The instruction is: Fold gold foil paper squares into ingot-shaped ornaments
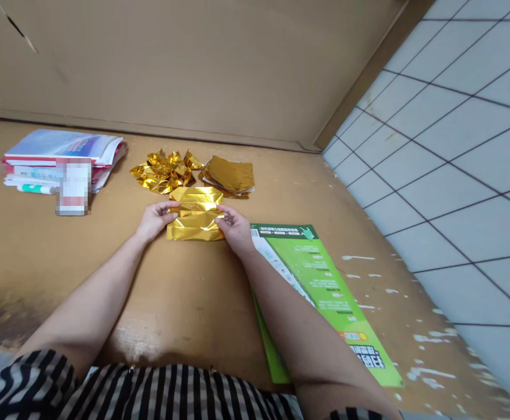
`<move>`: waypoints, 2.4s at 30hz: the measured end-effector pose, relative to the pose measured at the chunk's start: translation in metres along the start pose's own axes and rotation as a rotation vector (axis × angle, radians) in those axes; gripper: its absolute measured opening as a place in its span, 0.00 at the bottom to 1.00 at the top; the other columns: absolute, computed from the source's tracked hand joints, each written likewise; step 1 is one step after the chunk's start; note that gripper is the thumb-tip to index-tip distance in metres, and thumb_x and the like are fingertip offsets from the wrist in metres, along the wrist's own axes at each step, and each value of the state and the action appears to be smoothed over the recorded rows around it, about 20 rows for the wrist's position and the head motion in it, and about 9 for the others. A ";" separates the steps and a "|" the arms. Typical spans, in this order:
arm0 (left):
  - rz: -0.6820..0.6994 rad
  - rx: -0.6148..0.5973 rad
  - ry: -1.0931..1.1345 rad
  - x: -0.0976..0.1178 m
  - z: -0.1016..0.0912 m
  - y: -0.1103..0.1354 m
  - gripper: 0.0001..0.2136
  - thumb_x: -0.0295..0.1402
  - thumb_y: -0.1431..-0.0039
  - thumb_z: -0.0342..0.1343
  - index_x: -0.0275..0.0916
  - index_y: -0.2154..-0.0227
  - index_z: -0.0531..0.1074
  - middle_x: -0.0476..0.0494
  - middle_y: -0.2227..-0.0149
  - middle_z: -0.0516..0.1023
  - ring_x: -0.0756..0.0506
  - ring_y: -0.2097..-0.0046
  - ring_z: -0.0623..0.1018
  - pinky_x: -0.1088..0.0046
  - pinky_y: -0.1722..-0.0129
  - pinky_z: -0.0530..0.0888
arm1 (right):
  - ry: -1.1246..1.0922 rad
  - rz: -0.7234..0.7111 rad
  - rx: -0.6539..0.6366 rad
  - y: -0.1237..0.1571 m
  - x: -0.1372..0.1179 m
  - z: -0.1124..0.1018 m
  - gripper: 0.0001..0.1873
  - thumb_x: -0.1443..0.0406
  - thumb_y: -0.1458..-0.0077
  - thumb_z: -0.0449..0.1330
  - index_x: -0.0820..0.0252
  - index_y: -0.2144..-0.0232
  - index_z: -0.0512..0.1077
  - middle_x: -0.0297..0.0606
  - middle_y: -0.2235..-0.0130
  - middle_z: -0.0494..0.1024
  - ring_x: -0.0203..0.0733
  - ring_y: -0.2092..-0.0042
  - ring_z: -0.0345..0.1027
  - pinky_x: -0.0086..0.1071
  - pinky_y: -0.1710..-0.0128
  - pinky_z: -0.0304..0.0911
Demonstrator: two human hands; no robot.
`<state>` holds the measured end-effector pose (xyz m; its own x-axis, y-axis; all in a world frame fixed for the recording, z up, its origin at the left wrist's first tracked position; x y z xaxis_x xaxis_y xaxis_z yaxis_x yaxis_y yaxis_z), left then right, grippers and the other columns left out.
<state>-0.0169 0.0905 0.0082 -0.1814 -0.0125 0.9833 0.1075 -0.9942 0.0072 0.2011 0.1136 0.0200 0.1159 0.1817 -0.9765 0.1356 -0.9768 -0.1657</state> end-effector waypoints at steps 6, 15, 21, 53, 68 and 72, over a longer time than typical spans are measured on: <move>0.016 -0.001 -0.003 0.002 0.000 0.000 0.18 0.32 0.70 0.71 0.38 0.69 0.79 0.52 0.78 0.76 0.51 0.76 0.73 0.74 0.72 0.72 | -0.030 0.015 -0.014 0.002 -0.001 -0.001 0.18 0.58 0.58 0.62 0.58 0.62 0.76 0.26 0.77 0.63 0.32 0.75 0.54 0.30 0.71 0.58; 0.016 0.006 -0.004 0.000 -0.001 0.000 0.16 0.28 0.68 0.70 0.37 0.69 0.80 0.55 0.83 0.69 0.54 0.80 0.67 0.76 0.76 0.67 | -0.024 0.056 -0.010 0.000 0.009 -0.001 0.17 0.60 0.58 0.63 0.58 0.63 0.78 0.25 0.80 0.63 0.31 0.77 0.53 0.29 0.75 0.57; 0.028 0.025 0.020 0.006 0.000 0.001 0.15 0.29 0.70 0.70 0.38 0.72 0.81 0.54 0.82 0.72 0.53 0.79 0.69 0.74 0.75 0.70 | -0.079 0.086 0.004 -0.002 0.011 -0.002 0.16 0.59 0.61 0.65 0.58 0.66 0.78 0.29 0.75 0.72 0.32 0.75 0.59 0.30 0.72 0.61; 0.303 0.254 -0.158 0.028 -0.004 0.014 0.05 0.34 0.58 0.66 0.41 0.76 0.79 0.50 0.76 0.75 0.48 0.72 0.72 0.71 0.68 0.70 | 0.313 -0.210 0.180 0.013 -0.025 -0.011 0.12 0.55 0.47 0.57 0.54 0.70 0.75 0.32 0.79 0.73 0.38 0.76 0.64 0.33 0.70 0.64; 0.222 0.269 -0.086 0.020 -0.011 0.007 0.11 0.37 0.63 0.69 0.38 0.78 0.75 0.52 0.79 0.74 0.52 0.76 0.71 0.75 0.71 0.70 | 0.199 -0.115 0.012 0.012 -0.023 0.002 0.14 0.53 0.54 0.59 0.56 0.81 0.70 0.32 0.80 0.70 0.36 0.77 0.61 0.31 0.76 0.61; 0.171 0.283 -0.091 0.012 -0.015 0.002 0.11 0.34 0.62 0.68 0.37 0.76 0.73 0.53 0.80 0.72 0.53 0.77 0.69 0.77 0.73 0.68 | 0.185 -0.086 -0.083 0.011 -0.019 0.008 0.13 0.55 0.55 0.60 0.56 0.83 0.68 0.31 0.81 0.71 0.35 0.78 0.60 0.30 0.76 0.60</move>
<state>-0.0337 0.0863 0.0172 -0.0507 -0.1538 0.9868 0.3979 -0.9094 -0.1213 0.1922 0.0982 0.0356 0.2784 0.2894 -0.9158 0.2324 -0.9455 -0.2282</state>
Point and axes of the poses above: each hand's wrist, its own y-axis away from the middle knuckle, its own z-axis out of the palm, x = y × z, the point moved 7 cm from there along -y, towards the middle knuckle
